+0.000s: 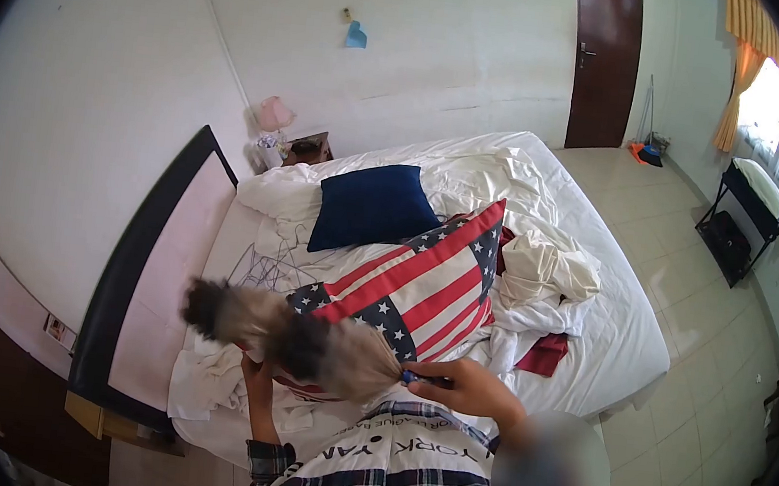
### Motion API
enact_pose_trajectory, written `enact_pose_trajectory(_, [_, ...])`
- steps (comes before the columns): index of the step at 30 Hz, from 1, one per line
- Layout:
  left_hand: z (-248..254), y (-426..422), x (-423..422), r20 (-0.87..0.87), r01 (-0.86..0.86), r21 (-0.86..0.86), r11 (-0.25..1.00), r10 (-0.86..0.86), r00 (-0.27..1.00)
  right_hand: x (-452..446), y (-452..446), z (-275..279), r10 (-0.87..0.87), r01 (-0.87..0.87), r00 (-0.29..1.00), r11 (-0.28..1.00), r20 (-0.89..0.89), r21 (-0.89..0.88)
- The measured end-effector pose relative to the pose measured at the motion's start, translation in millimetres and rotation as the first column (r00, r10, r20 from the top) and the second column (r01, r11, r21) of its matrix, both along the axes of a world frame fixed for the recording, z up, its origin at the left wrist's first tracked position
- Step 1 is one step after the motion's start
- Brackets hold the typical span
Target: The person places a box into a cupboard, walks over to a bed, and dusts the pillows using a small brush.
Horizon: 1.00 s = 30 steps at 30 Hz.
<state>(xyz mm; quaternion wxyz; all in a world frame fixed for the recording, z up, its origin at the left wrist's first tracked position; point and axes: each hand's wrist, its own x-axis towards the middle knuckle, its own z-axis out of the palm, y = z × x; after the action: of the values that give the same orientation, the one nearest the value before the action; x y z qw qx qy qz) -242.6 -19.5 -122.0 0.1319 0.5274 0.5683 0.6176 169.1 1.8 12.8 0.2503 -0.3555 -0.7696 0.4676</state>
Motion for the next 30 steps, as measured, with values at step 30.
enact_pose_trajectory(30, [29.1, -34.6, 22.4, 0.206, -0.050, -0.338, 0.940, 0.125, 0.971, 34.1, 34.7, -66.8, -0.594, 0.580, 0.804, 0.796, 0.039, 0.174])
